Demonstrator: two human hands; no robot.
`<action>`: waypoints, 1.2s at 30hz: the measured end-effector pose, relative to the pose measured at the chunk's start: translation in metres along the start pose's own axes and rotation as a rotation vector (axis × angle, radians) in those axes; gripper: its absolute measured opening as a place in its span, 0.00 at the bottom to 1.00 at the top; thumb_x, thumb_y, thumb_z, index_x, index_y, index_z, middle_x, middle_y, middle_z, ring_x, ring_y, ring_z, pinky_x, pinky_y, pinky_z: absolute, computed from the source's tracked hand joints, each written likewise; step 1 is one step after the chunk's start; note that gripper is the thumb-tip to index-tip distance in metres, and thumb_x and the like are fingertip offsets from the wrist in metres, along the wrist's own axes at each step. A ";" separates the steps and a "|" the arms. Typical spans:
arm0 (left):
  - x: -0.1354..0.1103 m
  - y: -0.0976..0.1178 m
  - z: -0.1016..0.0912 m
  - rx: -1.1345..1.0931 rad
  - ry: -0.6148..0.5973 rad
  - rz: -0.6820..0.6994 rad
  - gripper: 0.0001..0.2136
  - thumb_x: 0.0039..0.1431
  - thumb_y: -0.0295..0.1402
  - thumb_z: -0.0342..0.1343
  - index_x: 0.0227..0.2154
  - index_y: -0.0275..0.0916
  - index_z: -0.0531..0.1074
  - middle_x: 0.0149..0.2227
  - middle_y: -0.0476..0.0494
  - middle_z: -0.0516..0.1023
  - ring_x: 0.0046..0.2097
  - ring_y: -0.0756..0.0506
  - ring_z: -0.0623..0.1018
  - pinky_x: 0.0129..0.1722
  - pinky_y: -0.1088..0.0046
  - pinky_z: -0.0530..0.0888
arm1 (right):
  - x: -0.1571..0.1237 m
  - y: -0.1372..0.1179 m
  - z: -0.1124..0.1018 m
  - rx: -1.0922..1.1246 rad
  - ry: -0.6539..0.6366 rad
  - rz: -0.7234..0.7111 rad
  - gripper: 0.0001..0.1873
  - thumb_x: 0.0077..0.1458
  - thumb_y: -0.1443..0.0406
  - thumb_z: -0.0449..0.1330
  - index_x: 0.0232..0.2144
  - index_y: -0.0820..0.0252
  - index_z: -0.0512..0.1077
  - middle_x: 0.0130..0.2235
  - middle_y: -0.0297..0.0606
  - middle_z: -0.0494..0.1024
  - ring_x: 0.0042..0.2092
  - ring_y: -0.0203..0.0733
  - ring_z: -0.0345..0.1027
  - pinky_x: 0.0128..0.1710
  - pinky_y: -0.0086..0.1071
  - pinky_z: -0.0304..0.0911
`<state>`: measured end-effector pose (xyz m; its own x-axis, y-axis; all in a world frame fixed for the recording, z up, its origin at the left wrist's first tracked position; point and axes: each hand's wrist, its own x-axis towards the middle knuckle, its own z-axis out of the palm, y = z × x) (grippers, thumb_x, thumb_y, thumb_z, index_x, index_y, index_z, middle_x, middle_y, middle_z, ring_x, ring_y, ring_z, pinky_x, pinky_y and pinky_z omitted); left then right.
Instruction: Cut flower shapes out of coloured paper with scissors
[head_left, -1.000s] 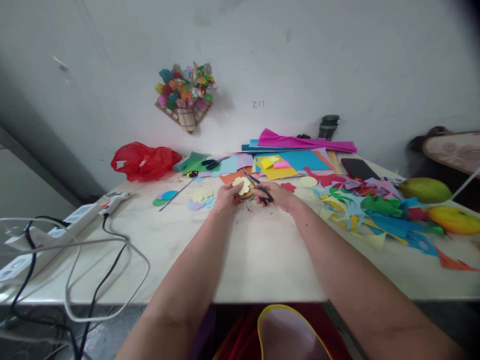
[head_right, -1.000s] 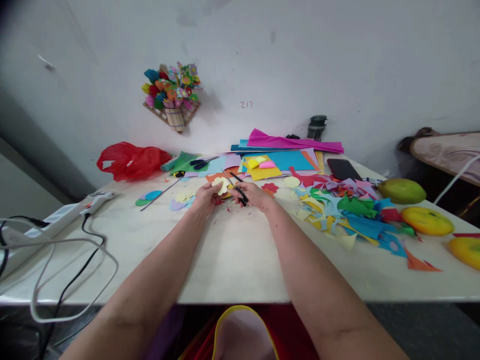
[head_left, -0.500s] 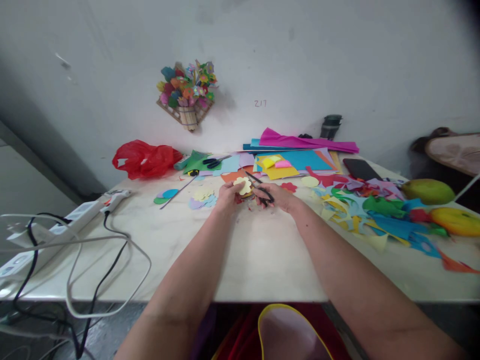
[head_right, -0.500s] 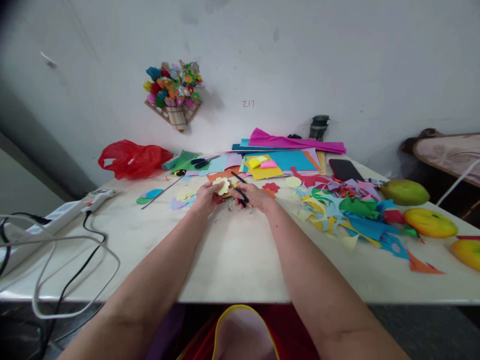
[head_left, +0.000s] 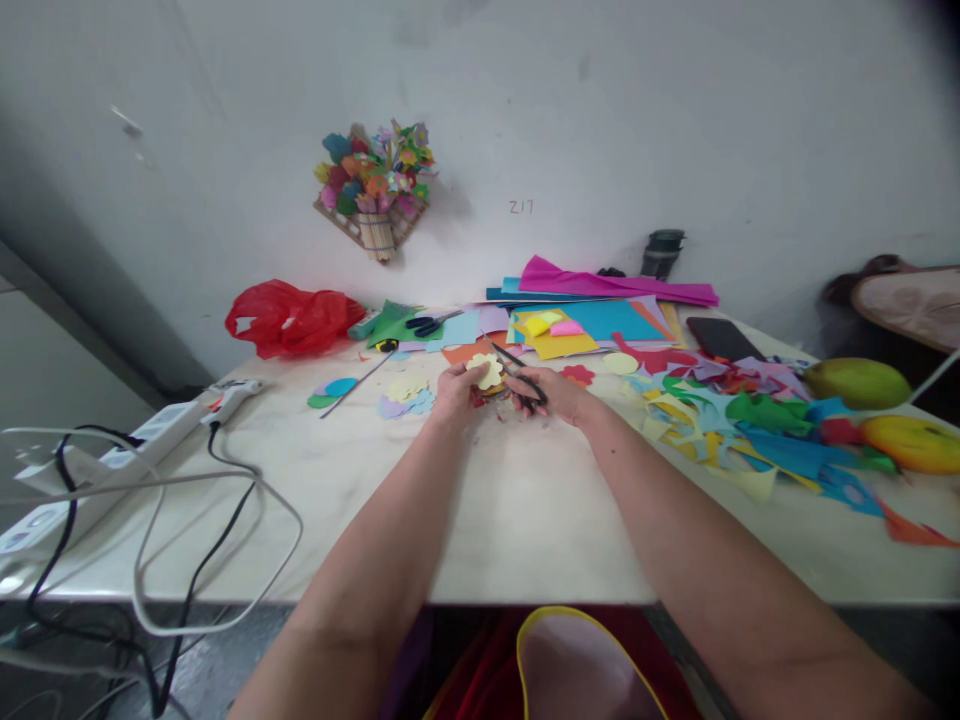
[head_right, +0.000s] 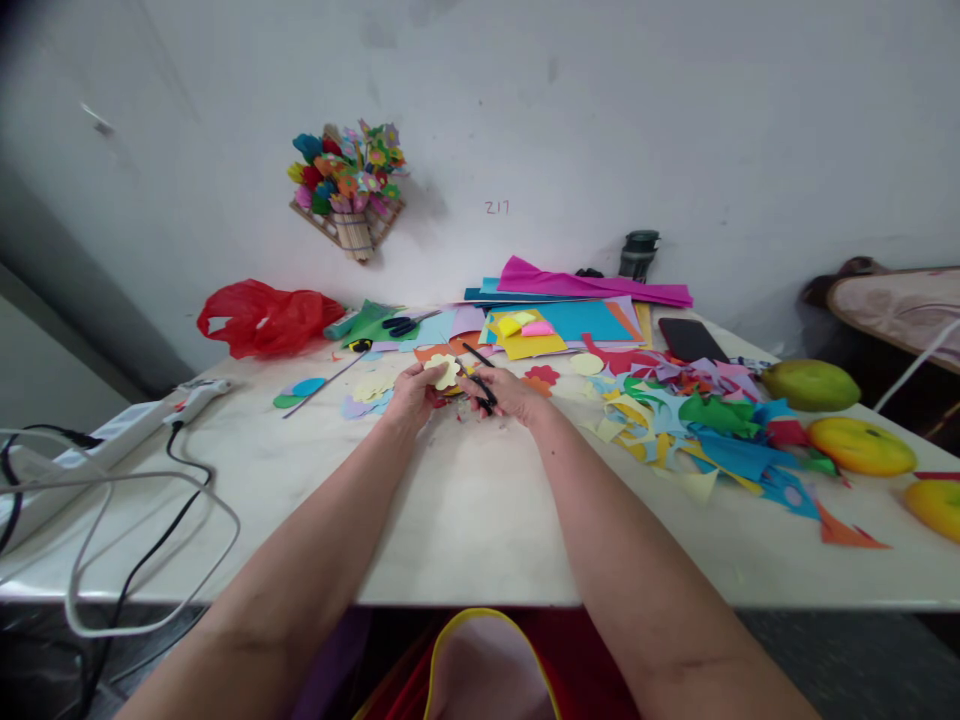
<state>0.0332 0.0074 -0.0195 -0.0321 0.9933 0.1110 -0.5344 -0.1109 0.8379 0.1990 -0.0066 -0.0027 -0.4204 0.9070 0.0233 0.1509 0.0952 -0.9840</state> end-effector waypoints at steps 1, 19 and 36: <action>0.000 -0.001 -0.001 0.007 -0.004 0.004 0.15 0.32 0.30 0.71 0.25 0.31 0.75 0.27 0.40 0.80 0.29 0.46 0.78 0.34 0.69 0.75 | 0.000 0.000 0.000 0.000 0.004 0.005 0.15 0.50 0.56 0.66 0.26 0.61 0.68 0.21 0.32 0.73 0.17 0.29 0.62 0.12 0.24 0.46; 0.002 -0.002 -0.003 0.042 0.006 0.006 0.14 0.33 0.31 0.71 0.25 0.33 0.74 0.27 0.40 0.80 0.30 0.46 0.78 0.33 0.69 0.74 | -0.002 -0.007 0.004 0.068 0.030 0.050 0.13 0.45 0.59 0.65 0.22 0.60 0.66 0.18 0.29 0.69 0.17 0.29 0.59 0.15 0.25 0.49; 0.001 0.001 0.000 0.031 0.043 0.011 0.13 0.33 0.29 0.70 0.23 0.33 0.73 0.26 0.42 0.79 0.28 0.47 0.77 0.32 0.70 0.73 | 0.001 -0.001 0.002 0.022 0.014 0.024 0.15 0.45 0.57 0.66 0.23 0.59 0.66 0.20 0.31 0.71 0.18 0.29 0.60 0.14 0.25 0.45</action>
<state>0.0326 0.0078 -0.0190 -0.0744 0.9924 0.0977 -0.5075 -0.1220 0.8530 0.1970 -0.0065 -0.0023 -0.4039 0.9148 0.0024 0.1405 0.0646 -0.9880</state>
